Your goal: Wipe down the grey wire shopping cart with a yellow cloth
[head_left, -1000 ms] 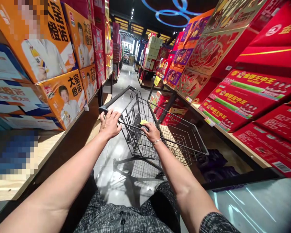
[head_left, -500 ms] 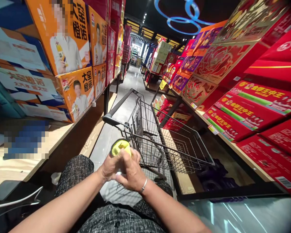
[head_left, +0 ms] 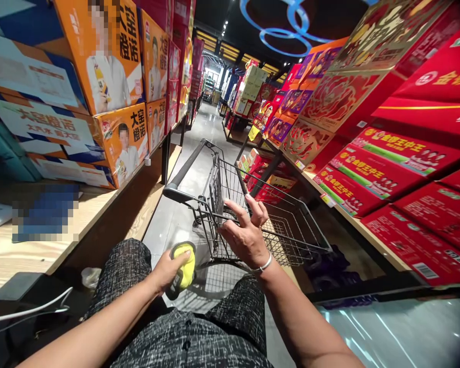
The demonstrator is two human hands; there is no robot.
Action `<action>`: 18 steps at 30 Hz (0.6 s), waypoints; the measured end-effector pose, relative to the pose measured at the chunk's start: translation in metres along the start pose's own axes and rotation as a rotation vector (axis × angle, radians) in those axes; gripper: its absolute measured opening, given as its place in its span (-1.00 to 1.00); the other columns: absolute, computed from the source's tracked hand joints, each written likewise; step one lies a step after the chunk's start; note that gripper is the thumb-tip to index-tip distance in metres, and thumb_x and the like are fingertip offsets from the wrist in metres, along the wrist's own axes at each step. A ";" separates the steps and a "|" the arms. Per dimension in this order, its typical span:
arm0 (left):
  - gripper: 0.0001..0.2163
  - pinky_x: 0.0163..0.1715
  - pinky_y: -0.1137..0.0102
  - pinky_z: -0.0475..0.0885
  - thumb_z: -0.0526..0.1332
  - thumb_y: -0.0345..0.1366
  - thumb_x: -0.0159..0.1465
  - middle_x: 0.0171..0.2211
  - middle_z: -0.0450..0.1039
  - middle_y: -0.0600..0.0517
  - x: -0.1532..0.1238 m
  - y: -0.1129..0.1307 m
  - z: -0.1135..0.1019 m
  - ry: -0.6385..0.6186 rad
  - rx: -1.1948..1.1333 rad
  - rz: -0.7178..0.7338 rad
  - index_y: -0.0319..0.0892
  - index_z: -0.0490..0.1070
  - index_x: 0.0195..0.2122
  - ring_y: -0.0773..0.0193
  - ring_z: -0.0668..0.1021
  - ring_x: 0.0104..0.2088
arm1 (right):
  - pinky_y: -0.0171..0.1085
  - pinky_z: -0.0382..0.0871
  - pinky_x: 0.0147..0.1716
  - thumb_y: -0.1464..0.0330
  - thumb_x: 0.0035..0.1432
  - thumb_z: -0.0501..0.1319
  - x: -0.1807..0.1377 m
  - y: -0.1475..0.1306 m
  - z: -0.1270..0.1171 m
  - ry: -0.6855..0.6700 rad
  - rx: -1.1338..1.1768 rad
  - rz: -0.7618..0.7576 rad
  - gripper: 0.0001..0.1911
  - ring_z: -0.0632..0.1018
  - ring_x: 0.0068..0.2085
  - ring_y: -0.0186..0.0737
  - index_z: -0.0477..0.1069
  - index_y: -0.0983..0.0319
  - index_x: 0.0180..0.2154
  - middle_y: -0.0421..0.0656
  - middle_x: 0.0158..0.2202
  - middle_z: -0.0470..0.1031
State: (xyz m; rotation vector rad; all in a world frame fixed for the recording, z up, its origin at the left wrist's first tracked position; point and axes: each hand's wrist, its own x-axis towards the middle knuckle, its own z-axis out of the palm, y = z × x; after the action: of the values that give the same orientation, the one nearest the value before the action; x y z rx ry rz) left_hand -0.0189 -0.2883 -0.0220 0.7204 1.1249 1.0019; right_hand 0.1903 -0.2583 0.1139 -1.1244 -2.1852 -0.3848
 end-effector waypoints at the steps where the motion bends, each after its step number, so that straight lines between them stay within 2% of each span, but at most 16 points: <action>1: -0.59 -0.48 0.35 0.51 0.46 -0.04 -0.04 -0.50 0.50 0.06 -0.001 0.000 -0.001 -0.015 0.010 0.003 -0.20 0.46 -0.28 0.22 0.55 -0.53 | 0.32 -0.24 0.31 0.26 0.08 0.38 0.008 -0.006 -0.004 0.018 0.041 -0.032 -0.85 0.02 0.37 0.12 0.43 0.05 -0.46 -0.45 0.20 0.35; 7: -0.61 -0.35 0.38 0.52 0.43 -0.06 0.04 -0.37 0.56 0.00 -0.007 0.000 -0.012 -0.026 0.083 0.078 -0.21 0.50 -0.21 0.22 0.58 -0.40 | 0.36 -0.23 0.33 0.29 0.10 0.37 0.054 -0.034 -0.041 0.063 0.326 -0.100 -0.78 -0.14 0.42 0.12 0.42 0.10 -0.53 -0.41 0.19 0.34; 9: -0.58 -0.34 0.36 0.52 0.43 -0.03 0.04 -0.36 0.56 -0.01 -0.014 0.006 -0.013 -0.016 0.065 0.094 -0.22 0.49 -0.19 0.20 0.58 -0.39 | 0.33 -0.13 0.33 0.28 0.08 0.38 0.058 -0.036 -0.041 0.065 0.371 -0.117 -0.87 -0.14 0.42 0.13 0.47 0.06 -0.46 -0.39 0.24 0.27; 10: -0.56 -0.34 0.36 0.52 0.43 -0.01 0.03 -0.36 0.56 -0.01 -0.018 0.010 -0.013 -0.001 0.050 0.105 -0.23 0.49 -0.19 0.19 0.58 -0.38 | 0.30 -0.06 0.33 0.26 0.07 0.40 0.055 -0.037 -0.035 0.036 0.410 -0.123 -0.90 -0.12 0.42 0.14 0.51 0.02 -0.36 -0.37 0.28 0.22; 11: -0.54 -0.34 0.36 0.51 0.44 0.02 0.02 -0.35 0.55 -0.02 -0.022 0.014 -0.012 0.022 0.031 0.120 -0.23 0.49 -0.20 0.18 0.58 -0.37 | 0.26 0.02 0.32 0.22 0.03 0.42 0.049 -0.039 -0.024 -0.013 0.464 -0.127 -0.76 -0.09 0.42 0.14 0.51 -0.03 -0.21 -0.33 0.33 0.13; 12: -0.51 -0.32 0.36 0.51 0.43 0.05 0.01 -0.34 0.55 -0.03 -0.027 0.018 -0.010 0.039 0.004 0.137 -0.23 0.49 -0.19 0.17 0.58 -0.35 | 0.22 0.10 0.31 0.17 -0.02 0.45 0.039 -0.043 -0.009 -0.077 0.527 -0.131 -0.51 -0.06 0.42 0.15 0.45 -0.05 -0.02 -0.27 0.37 0.04; 14: -0.42 -0.25 0.33 0.51 0.37 0.18 0.04 -0.28 0.55 -0.05 -0.033 0.027 -0.006 0.027 -0.091 0.177 -0.20 0.48 -0.11 0.12 0.60 -0.27 | 0.17 0.18 0.28 0.07 -0.16 0.50 0.013 -0.057 0.031 -0.214 0.645 -0.137 -0.01 -0.01 0.41 0.18 0.16 -0.01 0.27 -0.09 0.42 -0.14; 15: -0.38 -0.18 0.30 0.50 0.31 0.24 0.07 -0.22 0.55 -0.07 -0.035 0.030 -0.005 -0.009 -0.149 0.192 -0.17 0.46 -0.05 0.09 0.60 -0.20 | 0.16 0.19 0.27 0.05 -0.21 0.51 -0.002 -0.065 0.051 -0.279 0.696 -0.146 0.14 0.01 0.40 0.19 0.04 0.05 0.33 0.00 0.42 -0.17; 17: -0.32 -0.02 0.24 0.46 0.19 0.33 0.11 -0.11 0.53 -0.09 -0.038 0.037 -0.006 -0.086 -0.203 0.202 -0.12 0.43 0.04 0.05 0.56 -0.04 | 0.17 0.19 0.26 0.09 -0.19 0.51 -0.027 -0.081 0.089 -0.336 0.752 -0.114 0.11 0.07 0.38 0.19 0.05 0.10 0.32 0.09 0.38 -0.07; 18: -0.32 0.06 0.22 0.42 0.18 0.34 0.11 -0.06 0.52 -0.10 -0.040 0.041 -0.010 -0.110 -0.171 0.201 -0.11 0.44 0.04 0.03 0.52 0.04 | 0.14 0.23 0.24 0.14 -0.13 0.49 -0.035 -0.086 0.103 -0.338 0.792 -0.073 -0.03 0.15 0.35 0.15 0.14 0.13 0.27 0.10 0.34 0.03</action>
State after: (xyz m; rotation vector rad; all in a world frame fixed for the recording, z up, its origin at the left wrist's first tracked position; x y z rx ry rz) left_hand -0.0437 -0.3085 0.0266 0.7507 0.8718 1.1977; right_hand 0.0936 -0.2777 0.0163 -0.6853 -2.3178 0.6454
